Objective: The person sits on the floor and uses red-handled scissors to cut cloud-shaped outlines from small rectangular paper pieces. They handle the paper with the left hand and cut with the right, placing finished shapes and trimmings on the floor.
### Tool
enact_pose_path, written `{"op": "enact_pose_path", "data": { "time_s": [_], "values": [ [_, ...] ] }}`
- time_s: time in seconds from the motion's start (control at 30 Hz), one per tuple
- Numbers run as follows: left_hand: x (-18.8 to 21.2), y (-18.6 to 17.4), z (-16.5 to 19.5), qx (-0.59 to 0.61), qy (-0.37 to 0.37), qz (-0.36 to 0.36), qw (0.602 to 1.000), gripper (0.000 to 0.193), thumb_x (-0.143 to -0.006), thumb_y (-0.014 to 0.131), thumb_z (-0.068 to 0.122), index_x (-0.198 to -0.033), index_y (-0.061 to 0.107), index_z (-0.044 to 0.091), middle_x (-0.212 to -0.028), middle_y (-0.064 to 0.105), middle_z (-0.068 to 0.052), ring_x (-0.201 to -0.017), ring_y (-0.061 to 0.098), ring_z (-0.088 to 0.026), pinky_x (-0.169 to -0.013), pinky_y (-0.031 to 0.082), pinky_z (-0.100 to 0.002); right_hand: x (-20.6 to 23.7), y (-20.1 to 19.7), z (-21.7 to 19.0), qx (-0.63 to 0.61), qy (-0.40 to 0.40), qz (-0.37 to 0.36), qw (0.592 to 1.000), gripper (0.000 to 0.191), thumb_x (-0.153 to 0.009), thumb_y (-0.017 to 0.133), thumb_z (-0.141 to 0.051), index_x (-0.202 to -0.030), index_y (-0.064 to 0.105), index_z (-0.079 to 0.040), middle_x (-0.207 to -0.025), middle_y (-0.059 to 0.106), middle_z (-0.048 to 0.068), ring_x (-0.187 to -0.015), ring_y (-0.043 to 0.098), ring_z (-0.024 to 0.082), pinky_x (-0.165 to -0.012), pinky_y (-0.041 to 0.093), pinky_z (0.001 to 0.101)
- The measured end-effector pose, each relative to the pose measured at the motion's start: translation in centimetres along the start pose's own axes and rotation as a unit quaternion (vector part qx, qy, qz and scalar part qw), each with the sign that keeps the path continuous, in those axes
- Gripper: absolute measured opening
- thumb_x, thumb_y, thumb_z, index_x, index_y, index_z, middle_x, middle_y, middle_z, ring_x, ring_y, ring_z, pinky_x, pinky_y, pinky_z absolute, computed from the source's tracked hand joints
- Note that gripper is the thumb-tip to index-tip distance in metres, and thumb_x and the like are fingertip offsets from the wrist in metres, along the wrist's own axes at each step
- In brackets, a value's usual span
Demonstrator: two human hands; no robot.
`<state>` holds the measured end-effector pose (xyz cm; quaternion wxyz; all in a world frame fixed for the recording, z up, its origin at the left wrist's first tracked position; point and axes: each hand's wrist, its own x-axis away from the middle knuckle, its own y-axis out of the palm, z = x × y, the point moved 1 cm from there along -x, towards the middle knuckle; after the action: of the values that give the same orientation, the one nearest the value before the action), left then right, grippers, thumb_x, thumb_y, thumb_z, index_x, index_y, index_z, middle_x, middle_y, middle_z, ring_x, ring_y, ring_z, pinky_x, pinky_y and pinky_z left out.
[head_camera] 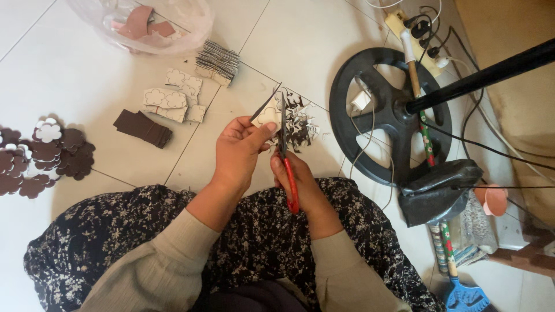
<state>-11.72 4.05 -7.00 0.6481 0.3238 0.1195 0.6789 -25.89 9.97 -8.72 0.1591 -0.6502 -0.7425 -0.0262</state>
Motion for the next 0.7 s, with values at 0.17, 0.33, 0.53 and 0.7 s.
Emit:
{"op": "enact_pose_path", "data": {
  "time_s": [0.17,0.33,0.53,0.7],
  "values": [
    [0.4,0.3,-0.4,0.02,0.009,0.014,1.0,0.025,-0.086,0.081,0.009,-0.1,0.061,0.004,-0.08,0.066,-0.001,-0.069,0.06,-0.007,-0.066,0.051,-0.021,0.1,0.9,0.2,-0.048,-0.003,0.024,0.999,0.041,-0.103,0.052,-0.045,-0.111,0.058,-0.006,-0.078,0.052,-0.002,-0.068,0.052,0.01,-0.062,0.047,0.0261],
    [0.6,0.6,-0.3,0.036,0.011,0.019,0.999,0.025,-0.086,0.08,0.008,-0.101,0.06,0.003,-0.078,0.064,0.0,-0.068,0.059,-0.007,-0.065,0.05,-0.021,0.0,1.5,-0.1,-0.033,0.0,0.054,0.998,0.044,-0.101,0.051,-0.048,-0.113,0.059,-0.007,-0.076,0.052,-0.003,-0.065,0.052,0.008,-0.059,0.048,0.0251],
    [0.4,0.4,0.3,0.028,0.009,0.012,1.0,0.023,-0.087,0.079,0.007,-0.1,0.061,0.002,-0.079,0.065,-0.001,-0.068,0.06,-0.008,-0.065,0.053,-0.022,0.1,0.9,0.2,-0.054,-0.003,0.031,0.998,0.042,-0.103,0.054,-0.047,-0.107,0.059,-0.005,-0.074,0.049,-0.003,-0.063,0.047,0.008,-0.056,0.042,0.0246],
    [0.1,0.4,0.7,0.044,-0.003,-0.003,0.999,0.024,-0.085,0.079,0.005,-0.1,0.059,0.004,-0.081,0.065,-0.001,-0.071,0.065,-0.009,-0.068,0.057,-0.024,0.0,0.4,0.8,-0.07,-0.007,0.014,0.997,0.039,-0.103,0.056,-0.045,-0.101,0.056,-0.006,-0.073,0.047,-0.002,-0.061,0.045,0.008,-0.055,0.039,0.0247]
  ]
}}
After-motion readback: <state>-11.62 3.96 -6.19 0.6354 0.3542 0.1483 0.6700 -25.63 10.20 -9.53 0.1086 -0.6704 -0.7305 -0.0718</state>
